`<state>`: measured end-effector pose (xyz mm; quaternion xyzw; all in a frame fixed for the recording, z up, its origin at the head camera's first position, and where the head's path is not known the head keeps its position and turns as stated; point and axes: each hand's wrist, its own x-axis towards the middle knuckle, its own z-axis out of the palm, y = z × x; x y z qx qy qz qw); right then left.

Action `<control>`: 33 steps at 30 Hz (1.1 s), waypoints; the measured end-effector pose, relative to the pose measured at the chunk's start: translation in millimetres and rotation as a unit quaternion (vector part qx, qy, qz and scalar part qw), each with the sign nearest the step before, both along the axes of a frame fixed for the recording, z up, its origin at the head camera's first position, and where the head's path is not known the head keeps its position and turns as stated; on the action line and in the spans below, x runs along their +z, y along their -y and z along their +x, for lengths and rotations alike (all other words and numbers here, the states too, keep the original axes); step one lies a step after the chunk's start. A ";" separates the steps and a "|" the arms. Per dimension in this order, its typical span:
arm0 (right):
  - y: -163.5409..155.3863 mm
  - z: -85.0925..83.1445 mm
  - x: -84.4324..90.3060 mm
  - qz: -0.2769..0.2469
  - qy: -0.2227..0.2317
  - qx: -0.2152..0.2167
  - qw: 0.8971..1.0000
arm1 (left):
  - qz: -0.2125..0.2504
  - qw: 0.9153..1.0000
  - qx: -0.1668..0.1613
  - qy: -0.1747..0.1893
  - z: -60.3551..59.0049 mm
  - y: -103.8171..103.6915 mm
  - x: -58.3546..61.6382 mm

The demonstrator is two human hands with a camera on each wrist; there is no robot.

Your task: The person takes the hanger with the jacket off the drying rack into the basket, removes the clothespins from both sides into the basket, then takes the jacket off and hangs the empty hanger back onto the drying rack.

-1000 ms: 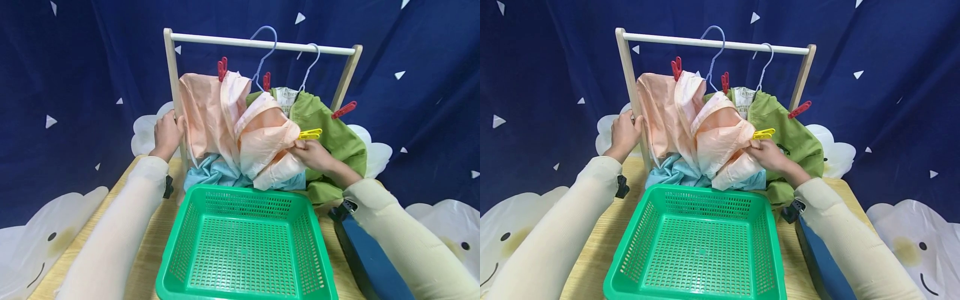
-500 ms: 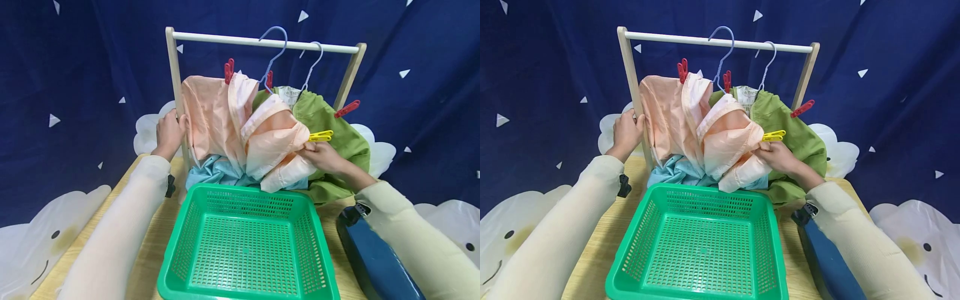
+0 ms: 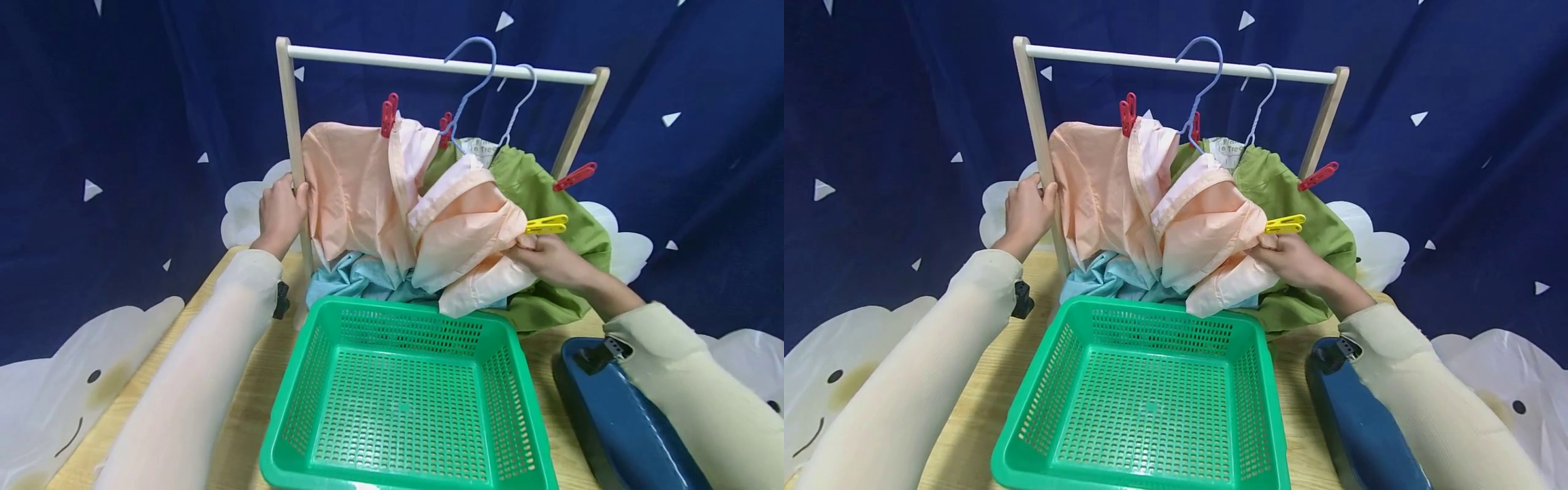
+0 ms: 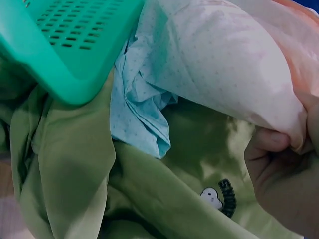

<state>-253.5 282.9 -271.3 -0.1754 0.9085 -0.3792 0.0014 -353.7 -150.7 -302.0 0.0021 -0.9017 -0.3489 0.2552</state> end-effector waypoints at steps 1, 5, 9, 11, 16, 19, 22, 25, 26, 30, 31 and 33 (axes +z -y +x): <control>-2.0 0.4 0.5 0.000 0.005 0.001 1.000 | 0.001 1.000 0.000 0.000 -0.8 0.0 0.6; -9.0 1.6 2.2 0.001 0.009 0.006 1.000 | 0.004 1.000 -0.003 0.001 -1.8 -0.6 2.9; -15.2 4.3 4.1 0.012 0.014 -0.002 1.000 | 0.003 1.000 -0.003 0.008 -2.2 -0.9 1.9; -17.6 6.8 5.2 0.021 0.018 -0.010 1.000 | 0.002 1.000 -0.003 0.011 -1.9 -0.9 0.7; -21.8 14.8 5.5 0.025 0.012 -0.012 1.000 | -0.001 1.000 0.001 0.011 -1.8 -0.3 -0.6; -24.5 20.2 4.4 0.016 -0.001 -0.007 1.000 | -0.004 1.000 0.005 0.010 -1.7 0.4 0.6; -27.8 25.5 3.6 0.009 -0.004 -0.004 1.000 | 0.000 1.000 0.010 0.013 -1.2 1.4 1.9; -32.8 29.9 2.4 0.009 -0.004 0.001 1.000 | 0.006 1.000 0.006 0.019 0.3 2.5 2.1; -34.6 31.1 1.6 0.006 -0.004 0.005 1.000 | 0.008 1.000 0.002 0.022 1.0 2.8 2.0; -41.6 35.2 -2.6 -0.012 -0.009 0.029 0.999 | 0.013 1.000 -0.012 0.020 2.9 4.8 0.7; -43.0 36.0 -3.8 -0.019 -0.015 0.038 0.999 | 0.012 1.000 -0.014 0.017 3.1 5.3 0.5; -45.8 37.7 -5.6 -0.027 -0.025 0.053 0.998 | 0.010 1.000 -0.018 0.009 3.1 6.4 0.0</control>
